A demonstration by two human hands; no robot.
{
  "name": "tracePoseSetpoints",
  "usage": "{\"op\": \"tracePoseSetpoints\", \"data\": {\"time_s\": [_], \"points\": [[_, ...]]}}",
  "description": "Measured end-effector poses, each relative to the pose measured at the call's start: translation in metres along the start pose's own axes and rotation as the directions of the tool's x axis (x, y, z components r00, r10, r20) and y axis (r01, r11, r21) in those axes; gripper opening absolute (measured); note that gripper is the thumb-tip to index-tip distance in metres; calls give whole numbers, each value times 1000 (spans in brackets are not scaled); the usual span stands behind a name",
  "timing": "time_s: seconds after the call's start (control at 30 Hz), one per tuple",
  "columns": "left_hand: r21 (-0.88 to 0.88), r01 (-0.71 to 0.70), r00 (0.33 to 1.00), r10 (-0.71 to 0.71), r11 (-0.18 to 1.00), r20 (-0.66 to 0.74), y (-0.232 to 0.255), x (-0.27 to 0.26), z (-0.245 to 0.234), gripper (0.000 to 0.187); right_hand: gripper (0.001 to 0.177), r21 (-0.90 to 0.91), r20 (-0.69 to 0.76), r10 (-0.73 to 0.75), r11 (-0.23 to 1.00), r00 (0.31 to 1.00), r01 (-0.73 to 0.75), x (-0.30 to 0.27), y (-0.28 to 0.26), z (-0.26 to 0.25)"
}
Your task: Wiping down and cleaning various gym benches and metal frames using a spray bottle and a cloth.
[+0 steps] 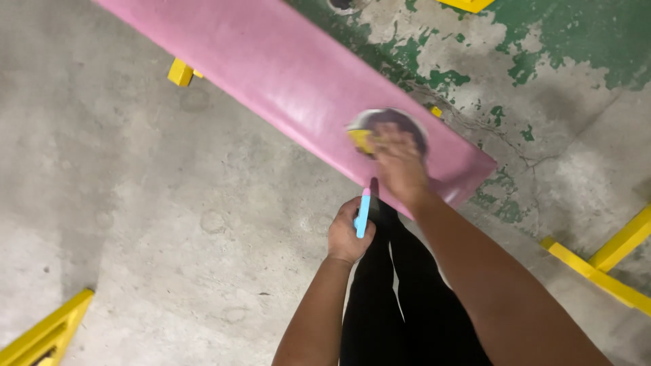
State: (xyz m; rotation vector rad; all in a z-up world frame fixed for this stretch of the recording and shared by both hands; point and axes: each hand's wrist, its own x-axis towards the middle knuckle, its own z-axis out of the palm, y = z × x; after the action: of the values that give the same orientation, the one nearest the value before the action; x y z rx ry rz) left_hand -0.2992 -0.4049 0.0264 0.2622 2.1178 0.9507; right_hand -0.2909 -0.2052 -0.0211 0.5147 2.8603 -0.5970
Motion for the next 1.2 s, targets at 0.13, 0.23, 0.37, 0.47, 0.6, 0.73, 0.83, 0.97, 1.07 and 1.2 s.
{"op": "tracePoseSetpoints", "data": {"time_s": [0.13, 0.23, 0.37, 0.47, 0.6, 0.73, 0.83, 0.97, 1.07, 1.2], "points": [[52, -46, 997, 42, 998, 62, 27, 18, 0, 56, 51, -22, -335, 114, 991, 935, -128, -85, 109, 52], [78, -82, 993, 74, 994, 92, 53, 27, -5, 59, 47, 55, -215, 357, 934, 909, -353, -117, 140, 42], [30, -132, 980, 126, 991, 156, 66, 46, -15, 56, 59, 287, -390, 494, 867, 777, -407, -102, 122, 41], [40, -209, 969, 202, 977, 144, 64, 64, -36, 56, 57, 295, -365, 577, 816, 730, -497, -37, 64, 25], [35, -288, 949, 280, 957, 147, 60, 85, -81, 54, 62, 161, -369, 485, 873, 793, -460, 66, -16, 47], [84, -400, 915, 393, 912, 91, 36, 119, -128, 55, 73, 85, -91, 522, 852, 848, -516, 158, -81, 24], [142, -409, 911, 393, 901, 127, 45, 130, -161, 54, 72, 351, -124, 394, 876, 911, -331, 162, -88, 8], [218, -489, 857, 418, 845, 300, 50, 148, -164, 48, 50, 303, -186, 564, 811, 804, -499, 112, -25, -22], [156, -639, 742, 551, 753, 381, 42, 155, -147, 48, 41, 349, -174, 745, 658, 644, -667, 32, 38, -6], [84, -656, 690, 551, 750, 470, 66, 153, -118, 51, 47, 328, -143, 886, 463, 441, -824, -42, 88, 9]]}}
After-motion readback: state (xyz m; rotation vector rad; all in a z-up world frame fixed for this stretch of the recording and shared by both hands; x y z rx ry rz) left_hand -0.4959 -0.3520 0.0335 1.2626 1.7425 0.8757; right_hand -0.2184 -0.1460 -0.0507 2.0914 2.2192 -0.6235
